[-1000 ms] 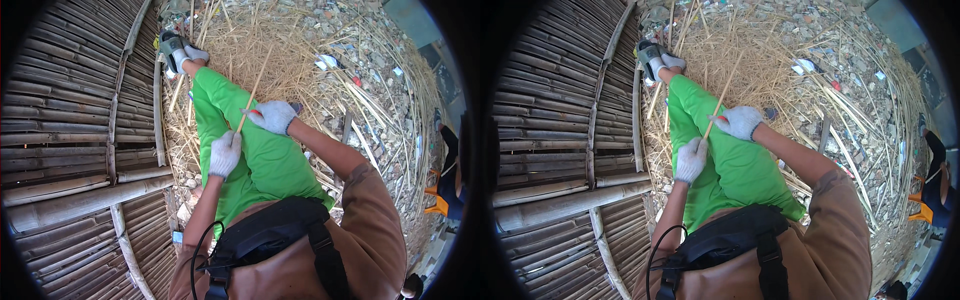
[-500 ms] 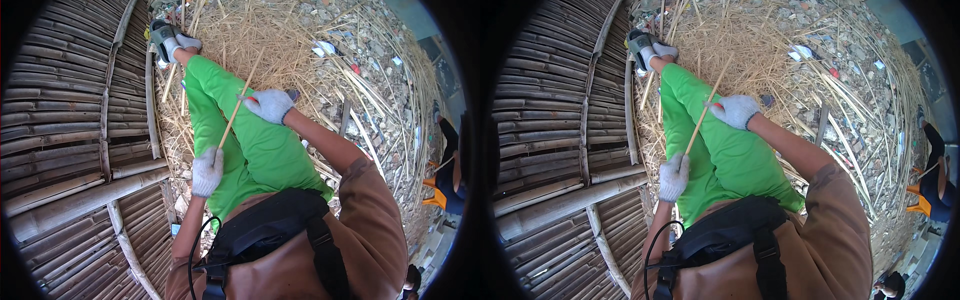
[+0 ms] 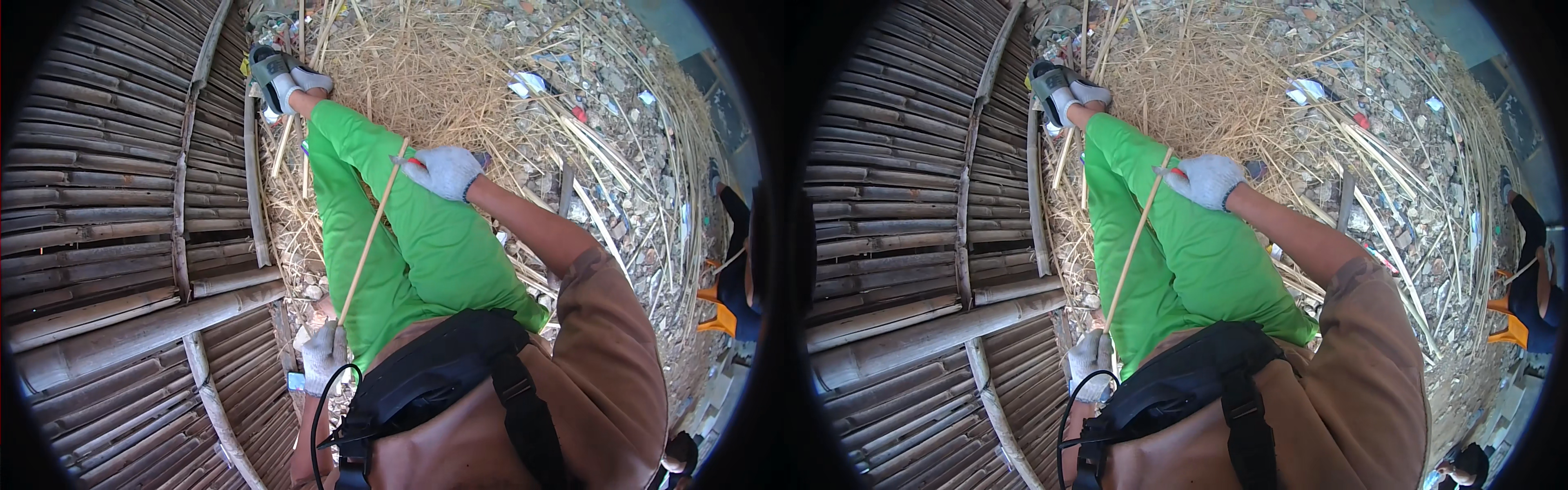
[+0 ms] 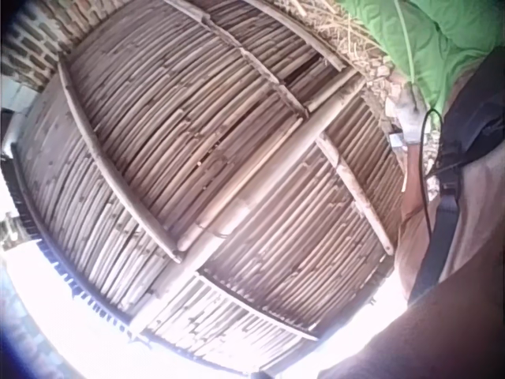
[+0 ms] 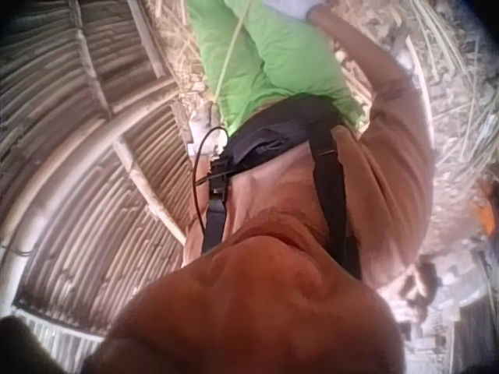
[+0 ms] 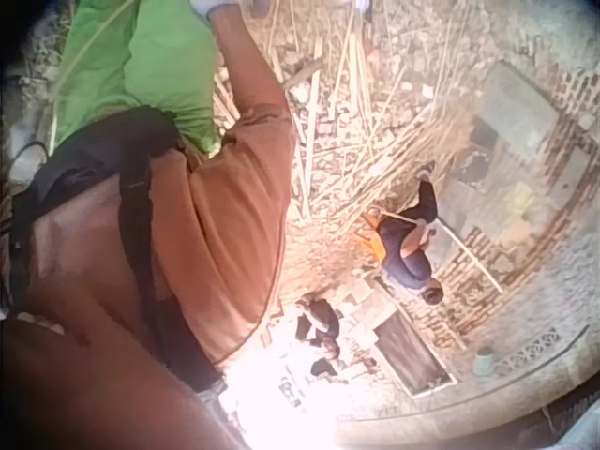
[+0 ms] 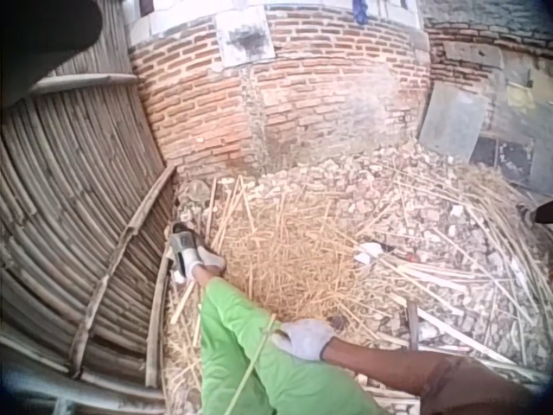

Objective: The person cleans a bamboo stick by hand using a small blade to scrape the surface while sitting on the ground.

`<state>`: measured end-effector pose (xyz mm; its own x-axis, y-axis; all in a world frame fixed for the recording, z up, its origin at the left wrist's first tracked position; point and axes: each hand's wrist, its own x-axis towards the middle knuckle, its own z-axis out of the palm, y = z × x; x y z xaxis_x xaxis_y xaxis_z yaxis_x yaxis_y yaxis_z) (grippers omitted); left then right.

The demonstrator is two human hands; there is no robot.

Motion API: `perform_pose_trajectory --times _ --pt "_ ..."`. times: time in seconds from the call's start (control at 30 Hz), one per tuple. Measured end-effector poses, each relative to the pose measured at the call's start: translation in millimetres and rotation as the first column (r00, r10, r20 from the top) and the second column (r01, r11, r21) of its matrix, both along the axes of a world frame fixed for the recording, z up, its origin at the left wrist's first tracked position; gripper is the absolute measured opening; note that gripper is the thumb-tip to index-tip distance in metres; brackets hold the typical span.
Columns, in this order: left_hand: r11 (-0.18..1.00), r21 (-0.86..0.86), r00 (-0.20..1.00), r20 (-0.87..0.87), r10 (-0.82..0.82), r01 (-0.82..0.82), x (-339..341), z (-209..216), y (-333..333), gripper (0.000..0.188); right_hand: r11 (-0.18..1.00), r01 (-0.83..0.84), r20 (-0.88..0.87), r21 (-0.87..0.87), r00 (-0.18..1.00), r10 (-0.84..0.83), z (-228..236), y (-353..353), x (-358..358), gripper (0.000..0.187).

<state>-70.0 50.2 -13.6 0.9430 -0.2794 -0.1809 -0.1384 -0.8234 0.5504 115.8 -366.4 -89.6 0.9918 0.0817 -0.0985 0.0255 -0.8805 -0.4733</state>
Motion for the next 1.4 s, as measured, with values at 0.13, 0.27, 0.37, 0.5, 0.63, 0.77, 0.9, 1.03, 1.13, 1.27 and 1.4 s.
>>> perform_pose_trajectory --times 0.13,0.27,0.37,0.5,0.63,0.77,0.9,1.03,1.13,1.27,1.4 --pt "0.995 0.096 0.998 0.064 -0.029 0.023 -14.1 -14.8 31.4 0.020 0.996 0.093 -0.053 -0.001 0.994 -0.093 10.4 -12.6 7.1 0.076" --pt "0.998 0.058 0.987 0.161 -0.008 -0.002 -30.5 -32.3 73.1 0.033 0.940 0.326 -0.066 0.101 0.945 -0.321 17.0 -52.8 11.1 0.076" --pt "0.932 -0.214 0.919 -0.331 0.213 -0.293 5.1 -19.0 8.1 0.035 0.939 0.294 0.045 0.179 0.951 -0.306 16.2 -56.0 -10.3 0.075" --pt "0.928 -0.320 0.883 -0.468 0.020 -0.191 79.0 -10.9 -73.7 0.031 0.980 0.124 -0.044 0.156 0.992 -0.118 30.1 -17.5 -3.5 0.066" --pt "0.892 -0.411 0.890 -0.455 -0.021 -0.188 143.2 -21.5 -137.0 0.030 0.996 0.093 -0.075 -0.009 0.993 -0.093 12.1 -5.5 0.8 0.066" --pt "0.861 -0.475 0.897 -0.439 -0.054 -0.181 174.0 -30.7 -162.3 0.026 0.997 0.078 -0.065 0.017 0.995 -0.077 3.9 -3.8 -9.7 0.067" --pt "0.857 -0.490 0.908 -0.413 -0.065 -0.161 182.1 -33.8 -168.8 0.023 1.000 0.012 -0.011 -0.018 1.000 -0.013 2.6 -1.6 -7.4 0.066" --pt "0.888 -0.444 0.925 -0.375 -0.059 -0.123 172.5 -32.3 -153.7 0.026 0.999 -0.002 -0.069 -0.052 0.998 -0.002 13.8 3.5 -10.7 0.068" --pt "0.902 -0.414 0.938 -0.345 -0.036 -0.118 155.5 -31.3 -130.9 0.029 1.000 0.018 -0.020 -0.017 1.000 -0.019 4.8 5.0 -11.8 0.067" --pt "0.946 -0.320 0.966 -0.254 -0.041 -0.044 131.1 -25.9 -95.5 0.031 1.000 0.008 -0.030 -0.004 1.000 -0.008 6.0 5.8 -11.9 0.066" --pt "0.934 -0.346 0.964 -0.266 -0.012 -0.084 94.2 -18.0 -46.9 0.029 0.999 0.040 -0.031 0.009 0.999 -0.040 1.6 2.1 -13.5 0.064"
